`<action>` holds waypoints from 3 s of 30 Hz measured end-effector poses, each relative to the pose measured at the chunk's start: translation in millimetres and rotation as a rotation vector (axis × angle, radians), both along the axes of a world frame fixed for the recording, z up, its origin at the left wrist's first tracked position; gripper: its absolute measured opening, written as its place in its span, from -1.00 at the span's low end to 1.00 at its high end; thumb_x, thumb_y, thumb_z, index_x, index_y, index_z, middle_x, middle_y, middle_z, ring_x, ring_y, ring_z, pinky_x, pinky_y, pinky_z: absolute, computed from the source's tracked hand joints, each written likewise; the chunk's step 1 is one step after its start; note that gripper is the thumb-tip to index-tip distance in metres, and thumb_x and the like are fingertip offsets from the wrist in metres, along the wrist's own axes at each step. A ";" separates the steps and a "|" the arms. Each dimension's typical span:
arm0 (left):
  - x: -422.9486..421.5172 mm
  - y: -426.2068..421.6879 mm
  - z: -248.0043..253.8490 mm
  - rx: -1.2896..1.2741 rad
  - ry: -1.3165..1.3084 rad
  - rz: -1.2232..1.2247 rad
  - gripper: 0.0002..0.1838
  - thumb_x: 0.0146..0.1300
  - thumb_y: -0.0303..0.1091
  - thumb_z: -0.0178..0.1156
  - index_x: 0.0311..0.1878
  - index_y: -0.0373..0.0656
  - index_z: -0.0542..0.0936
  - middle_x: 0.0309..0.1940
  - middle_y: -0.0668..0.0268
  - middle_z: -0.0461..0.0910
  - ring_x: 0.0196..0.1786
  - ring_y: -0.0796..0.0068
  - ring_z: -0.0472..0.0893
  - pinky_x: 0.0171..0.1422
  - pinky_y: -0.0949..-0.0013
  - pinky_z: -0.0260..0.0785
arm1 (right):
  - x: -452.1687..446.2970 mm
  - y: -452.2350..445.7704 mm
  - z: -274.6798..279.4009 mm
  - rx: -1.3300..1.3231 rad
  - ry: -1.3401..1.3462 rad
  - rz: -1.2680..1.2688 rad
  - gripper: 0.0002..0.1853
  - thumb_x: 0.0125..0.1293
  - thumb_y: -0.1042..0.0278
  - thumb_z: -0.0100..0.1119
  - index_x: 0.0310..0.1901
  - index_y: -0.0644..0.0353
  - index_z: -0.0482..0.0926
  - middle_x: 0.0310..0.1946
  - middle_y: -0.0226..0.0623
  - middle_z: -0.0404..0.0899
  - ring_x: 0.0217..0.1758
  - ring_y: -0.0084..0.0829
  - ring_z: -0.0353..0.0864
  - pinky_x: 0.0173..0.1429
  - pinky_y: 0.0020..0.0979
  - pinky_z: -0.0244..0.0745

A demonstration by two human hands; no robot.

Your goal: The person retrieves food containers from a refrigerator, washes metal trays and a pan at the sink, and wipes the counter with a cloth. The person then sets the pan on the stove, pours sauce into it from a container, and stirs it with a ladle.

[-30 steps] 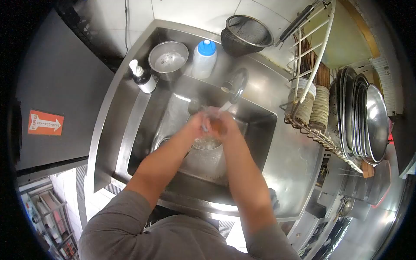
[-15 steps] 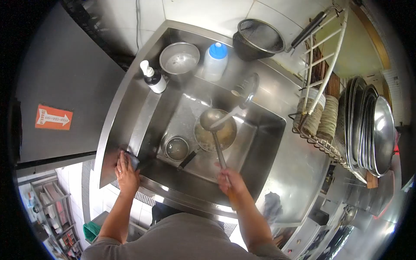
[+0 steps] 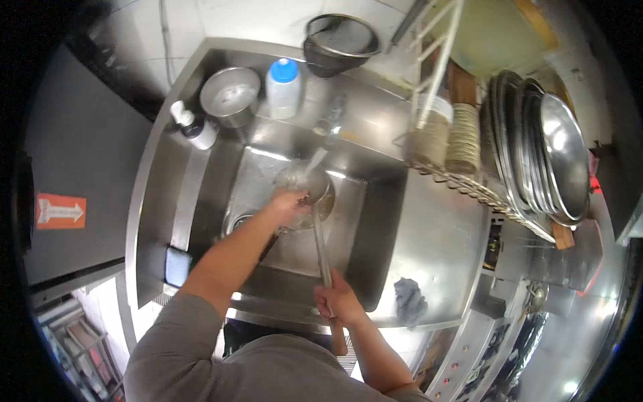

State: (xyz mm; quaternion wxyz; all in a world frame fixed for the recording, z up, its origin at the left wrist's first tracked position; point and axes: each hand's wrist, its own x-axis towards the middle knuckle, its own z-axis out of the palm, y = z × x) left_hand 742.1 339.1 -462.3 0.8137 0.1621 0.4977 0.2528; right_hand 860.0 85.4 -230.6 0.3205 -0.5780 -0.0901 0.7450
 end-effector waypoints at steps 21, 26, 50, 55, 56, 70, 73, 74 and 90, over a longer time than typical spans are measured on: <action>-63.6 118.9 49.3 1.252 0.727 -0.273 -0.73 0.29 -0.48 0.23 0.04 -0.13 0.72 -0.07 0.08 0.75 -0.01 0.04 0.72 0.10 0.13 0.55 | 16.7 258.6 -67.9 0.387 0.060 0.194 -0.60 0.43 0.50 0.10 0.26 0.31 0.39 -0.43 -0.40 0.45 -0.53 -0.59 0.40 -0.51 -0.49 0.30; -100.8 76.8 -18.4 0.779 0.835 -0.657 -0.52 0.26 -0.20 0.34 0.22 -0.17 0.63 0.07 -0.02 0.69 0.16 0.05 0.67 0.31 0.13 0.49 | 33.0 152.4 -104.2 0.502 -0.724 0.360 -0.54 0.46 0.37 0.23 0.33 0.17 0.40 -0.43 -0.47 0.49 -0.49 -0.60 0.44 -0.43 -0.46 0.37; -72.4 43.7 35.6 0.800 1.042 -0.241 -0.61 0.17 -0.32 0.29 0.00 -0.35 0.55 -0.17 -0.16 0.70 -0.07 -0.23 0.69 0.07 -0.03 0.54 | 210.9 31.1 -92.9 0.509 -2.169 -0.159 -0.27 0.23 0.37 0.44 0.42 0.31 0.37 0.29 0.12 0.47 0.32 0.11 0.46 0.43 0.02 0.30; -8.8 8.8 87.9 0.826 0.773 -0.033 -0.61 0.14 -0.34 0.31 0.01 -0.36 0.57 -0.12 -0.17 0.69 -0.02 -0.17 0.70 0.12 0.05 0.52 | 59.1 161.2 -102.1 0.363 -0.664 -0.311 -0.18 0.34 0.25 0.40 0.51 0.36 0.20 0.33 0.03 0.45 0.18 -0.20 0.63 0.17 -0.23 0.63; -2.5 5.2 79.7 0.794 0.765 -0.131 -0.59 0.11 -0.34 0.35 0.01 -0.37 0.60 -0.14 -0.15 0.71 -0.02 -0.13 0.71 0.13 0.06 0.52 | 41.6 180.8 -114.9 0.326 -0.564 -0.308 -0.20 0.33 0.29 0.37 0.50 0.37 0.20 0.23 0.02 0.53 0.10 -0.19 0.66 0.10 -0.22 0.66; -34.3 37.5 29.5 1.021 0.632 -0.332 -0.45 0.26 -0.25 0.37 0.27 -0.26 0.53 0.07 0.00 0.69 0.11 0.13 0.66 0.17 0.17 0.50 | 34.9 241.1 -63.7 0.728 -1.494 0.438 -0.60 0.26 0.36 0.17 0.15 0.05 0.60 -0.12 0.04 0.71 -0.05 0.05 0.72 0.00 -0.01 0.63; -27.2 57.7 119.3 0.886 0.367 -0.587 -0.21 0.17 -0.35 0.35 0.49 -0.17 0.32 0.40 0.01 0.45 0.37 -0.01 0.49 0.41 0.14 0.40 | 53.2 203.1 -55.5 0.584 -1.663 0.717 -0.60 0.23 0.42 0.16 0.12 -0.01 0.64 -0.09 -0.08 0.71 -0.04 0.00 0.71 -0.01 -0.07 0.63; -17.1 59.5 143.6 1.082 0.433 -0.531 -0.18 0.16 -0.36 0.32 0.52 -0.15 0.29 0.48 0.01 0.32 0.41 -0.02 0.44 0.45 0.12 0.37 | 61.1 184.6 -65.8 0.666 -1.705 0.614 -0.59 0.20 0.47 0.16 0.11 0.00 0.65 -0.07 -0.12 0.70 -0.06 -0.02 0.70 -0.03 -0.09 0.63; 31.8 -1.9 198.1 1.519 0.711 -1.199 -0.35 0.35 -0.13 0.27 0.46 -0.12 0.39 0.42 -0.10 0.40 0.32 -0.03 0.57 0.38 0.05 0.44 | 145.2 25.1 253.6 0.819 -1.838 -0.877 -0.58 0.34 0.21 0.24 0.07 0.39 0.56 -0.15 0.05 0.69 -0.10 -0.01 0.69 0.08 -0.20 0.52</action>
